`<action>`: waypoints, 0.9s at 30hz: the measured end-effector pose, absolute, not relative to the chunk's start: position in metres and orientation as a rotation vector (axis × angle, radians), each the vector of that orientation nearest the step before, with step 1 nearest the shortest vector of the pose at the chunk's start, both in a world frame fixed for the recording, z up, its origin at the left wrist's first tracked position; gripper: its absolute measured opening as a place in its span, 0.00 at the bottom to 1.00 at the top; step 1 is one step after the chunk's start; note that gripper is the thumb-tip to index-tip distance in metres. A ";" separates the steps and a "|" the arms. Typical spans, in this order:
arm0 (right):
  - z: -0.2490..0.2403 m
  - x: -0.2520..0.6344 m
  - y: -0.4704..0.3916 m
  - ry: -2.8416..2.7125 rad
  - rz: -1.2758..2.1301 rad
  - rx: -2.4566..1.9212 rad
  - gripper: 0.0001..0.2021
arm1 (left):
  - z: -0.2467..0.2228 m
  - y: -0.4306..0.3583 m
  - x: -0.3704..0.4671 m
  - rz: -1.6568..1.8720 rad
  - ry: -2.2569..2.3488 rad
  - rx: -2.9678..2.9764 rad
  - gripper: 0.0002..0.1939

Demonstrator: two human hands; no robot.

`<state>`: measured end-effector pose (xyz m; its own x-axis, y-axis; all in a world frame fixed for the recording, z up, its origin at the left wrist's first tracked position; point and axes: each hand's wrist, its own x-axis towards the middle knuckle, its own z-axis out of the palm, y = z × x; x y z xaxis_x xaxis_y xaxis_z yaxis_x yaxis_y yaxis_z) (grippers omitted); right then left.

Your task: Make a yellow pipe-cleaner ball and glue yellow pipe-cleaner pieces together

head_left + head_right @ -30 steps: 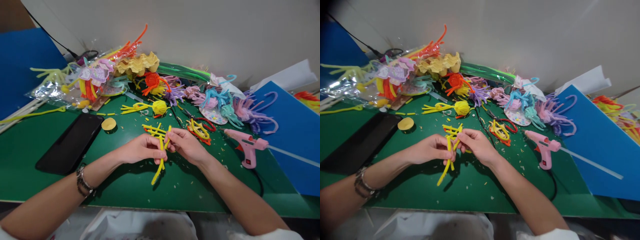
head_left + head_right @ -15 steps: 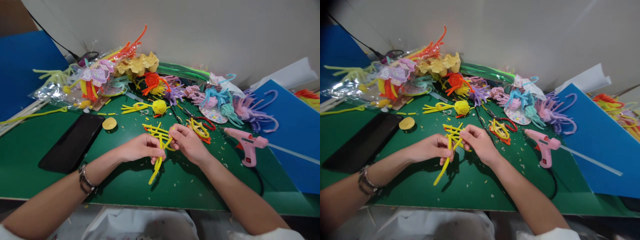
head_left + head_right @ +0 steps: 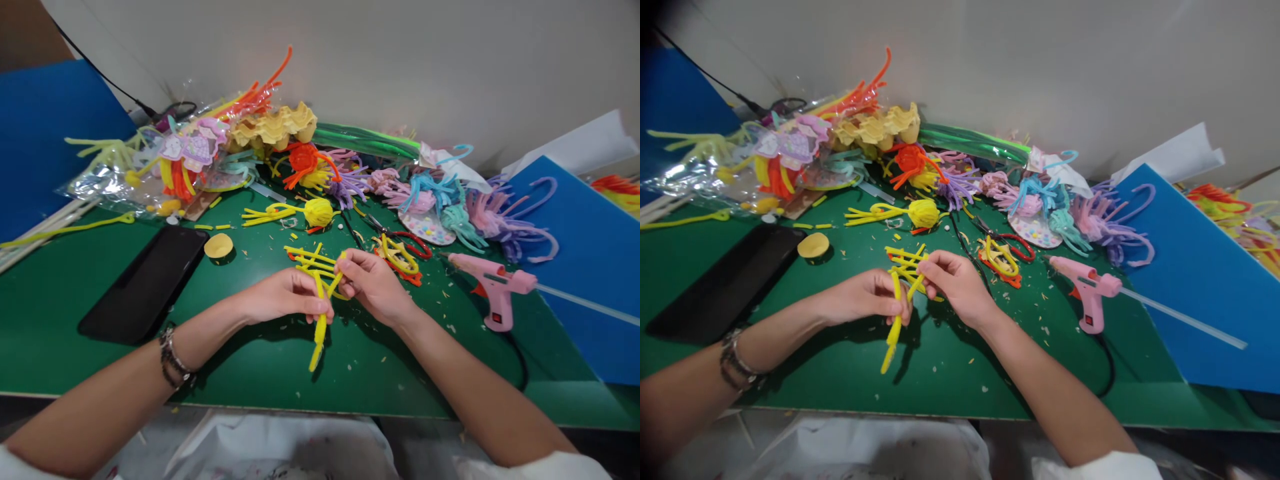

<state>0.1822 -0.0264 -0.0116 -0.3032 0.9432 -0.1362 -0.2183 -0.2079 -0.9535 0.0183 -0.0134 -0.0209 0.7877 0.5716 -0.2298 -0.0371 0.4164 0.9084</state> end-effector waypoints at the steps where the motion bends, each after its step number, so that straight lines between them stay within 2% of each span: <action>1: -0.012 0.183 -0.026 -1.153 1.681 -0.969 0.11 | -0.021 -0.013 0.018 0.429 0.558 1.071 0.14; 5: -0.012 0.186 -0.026 -1.220 1.785 -0.922 0.06 | -0.022 -0.013 0.018 0.438 0.539 1.037 0.14; 11: -0.010 0.187 -0.024 -1.257 1.918 -0.929 0.06 | -0.022 -0.013 0.017 0.402 0.520 1.056 0.11; 15: -0.006 0.191 -0.022 -1.311 1.783 -0.973 0.05 | -0.021 -0.011 0.016 0.441 0.536 1.072 0.12; 19: 0.001 0.201 -0.018 -1.143 1.567 -1.041 0.09 | -0.022 -0.007 0.014 0.606 0.629 1.002 0.13; 22: 0.001 0.203 -0.018 -1.107 1.588 -1.067 0.11 | -0.024 -0.006 0.015 0.681 0.723 0.893 0.14; 27: -0.005 0.193 -0.025 -1.324 1.625 -1.087 0.09 | -0.025 -0.007 0.016 0.686 0.728 0.865 0.14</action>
